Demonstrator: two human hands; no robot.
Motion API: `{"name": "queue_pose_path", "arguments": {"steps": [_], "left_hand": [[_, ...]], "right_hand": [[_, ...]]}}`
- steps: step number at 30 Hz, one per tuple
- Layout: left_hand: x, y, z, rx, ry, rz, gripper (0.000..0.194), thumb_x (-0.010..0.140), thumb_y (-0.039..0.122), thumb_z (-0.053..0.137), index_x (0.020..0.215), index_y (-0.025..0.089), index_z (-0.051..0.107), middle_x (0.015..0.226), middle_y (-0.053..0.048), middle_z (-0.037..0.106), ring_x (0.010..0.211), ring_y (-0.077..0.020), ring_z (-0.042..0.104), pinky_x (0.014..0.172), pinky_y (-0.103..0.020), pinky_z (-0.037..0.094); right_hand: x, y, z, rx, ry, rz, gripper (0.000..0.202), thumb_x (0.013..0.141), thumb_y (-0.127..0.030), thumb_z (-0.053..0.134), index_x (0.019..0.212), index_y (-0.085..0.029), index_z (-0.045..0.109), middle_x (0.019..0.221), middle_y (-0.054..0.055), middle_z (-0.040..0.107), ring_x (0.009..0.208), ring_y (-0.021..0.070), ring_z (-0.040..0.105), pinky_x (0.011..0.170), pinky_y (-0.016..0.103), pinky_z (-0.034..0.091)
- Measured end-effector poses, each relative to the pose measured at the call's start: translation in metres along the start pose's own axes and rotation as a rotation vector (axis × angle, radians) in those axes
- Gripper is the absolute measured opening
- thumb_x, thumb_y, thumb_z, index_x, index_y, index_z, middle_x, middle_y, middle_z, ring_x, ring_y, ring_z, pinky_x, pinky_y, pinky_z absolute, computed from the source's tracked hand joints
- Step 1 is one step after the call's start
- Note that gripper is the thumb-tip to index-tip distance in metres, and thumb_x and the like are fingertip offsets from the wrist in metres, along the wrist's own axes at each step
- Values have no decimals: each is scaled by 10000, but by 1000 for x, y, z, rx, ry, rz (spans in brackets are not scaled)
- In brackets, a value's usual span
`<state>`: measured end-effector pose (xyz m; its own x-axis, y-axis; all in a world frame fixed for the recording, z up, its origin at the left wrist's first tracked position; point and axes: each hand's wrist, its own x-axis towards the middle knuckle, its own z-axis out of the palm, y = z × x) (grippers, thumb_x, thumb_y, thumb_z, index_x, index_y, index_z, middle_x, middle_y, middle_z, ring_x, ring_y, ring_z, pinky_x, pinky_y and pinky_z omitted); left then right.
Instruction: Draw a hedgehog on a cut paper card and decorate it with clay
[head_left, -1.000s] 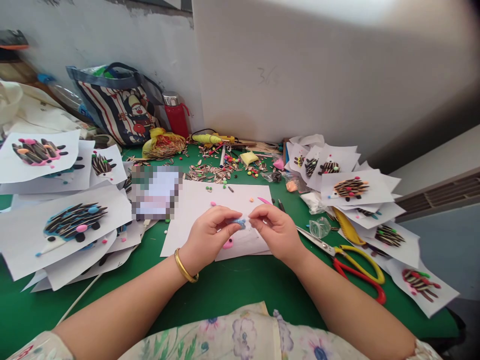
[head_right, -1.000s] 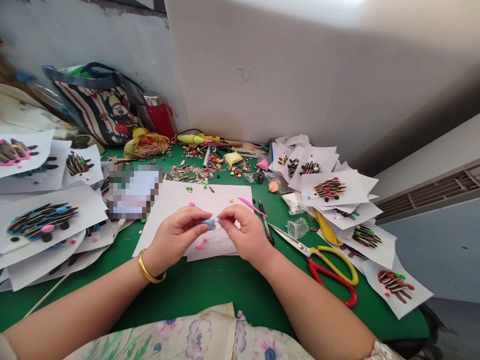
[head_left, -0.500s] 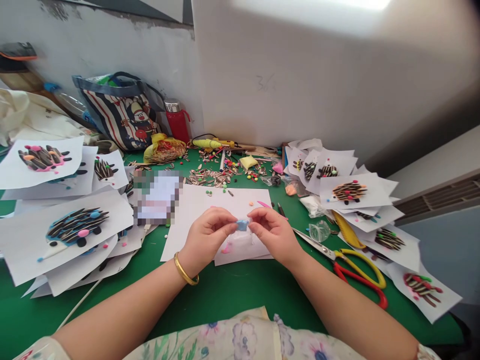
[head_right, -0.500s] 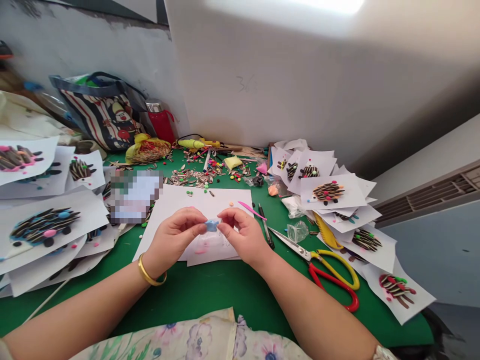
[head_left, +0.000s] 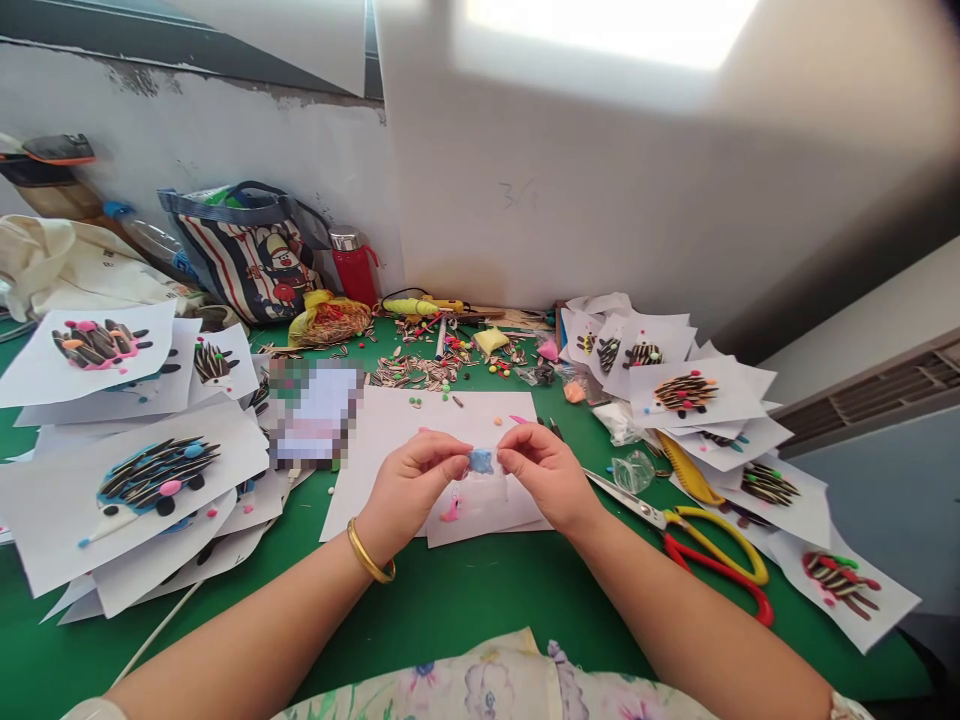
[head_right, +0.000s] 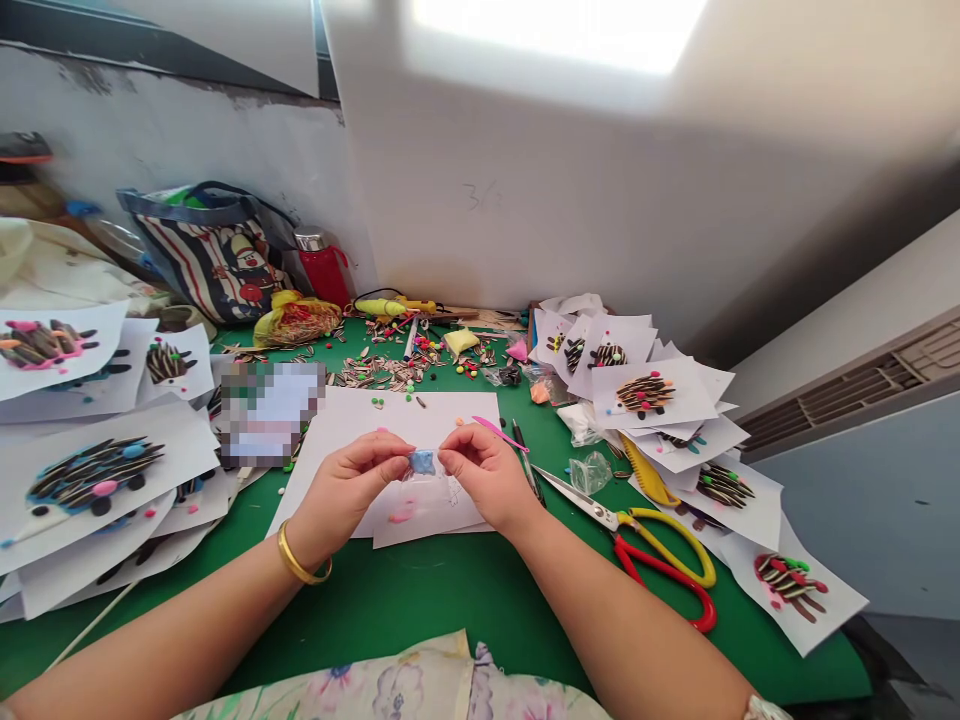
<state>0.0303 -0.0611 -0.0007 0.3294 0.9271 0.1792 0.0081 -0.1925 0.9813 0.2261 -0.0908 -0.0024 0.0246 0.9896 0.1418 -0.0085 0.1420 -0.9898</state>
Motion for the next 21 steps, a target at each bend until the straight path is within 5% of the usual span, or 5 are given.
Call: {"name": "queue_pose_path", "arguments": {"steps": [8, 15, 21], "left_hand": [[-4, -5, 2, 167, -61, 148, 121, 818, 262, 709, 895, 271, 802, 853, -38, 662, 820, -164, 636, 758, -301, 530], [-5, -3, 4, 42, -38, -69, 445, 777, 312, 742, 1200, 212, 650, 950, -59, 695, 863, -187, 666, 745, -332, 583], [-7, -9, 6, 231, -31, 57, 345, 805, 267, 714, 1148, 228, 699, 972, -54, 697, 823, -165, 644, 767, -323, 561]], "right_hand": [[-7, 2, 5, -181, -203, -3, 181, 853, -383, 669, 812, -211, 631, 773, 5, 606, 707, 151, 538, 678, 301, 460], [-4, 0, 4, -109, -10, -13, 197, 867, -399, 650, 823, -219, 584, 757, -3, 586, 709, 155, 563, 684, 299, 478], [-6, 6, 6, -114, -108, -15, 238, 868, -442, 657, 889, -224, 565, 813, 1, 570, 747, 156, 552, 704, 300, 476]]}}
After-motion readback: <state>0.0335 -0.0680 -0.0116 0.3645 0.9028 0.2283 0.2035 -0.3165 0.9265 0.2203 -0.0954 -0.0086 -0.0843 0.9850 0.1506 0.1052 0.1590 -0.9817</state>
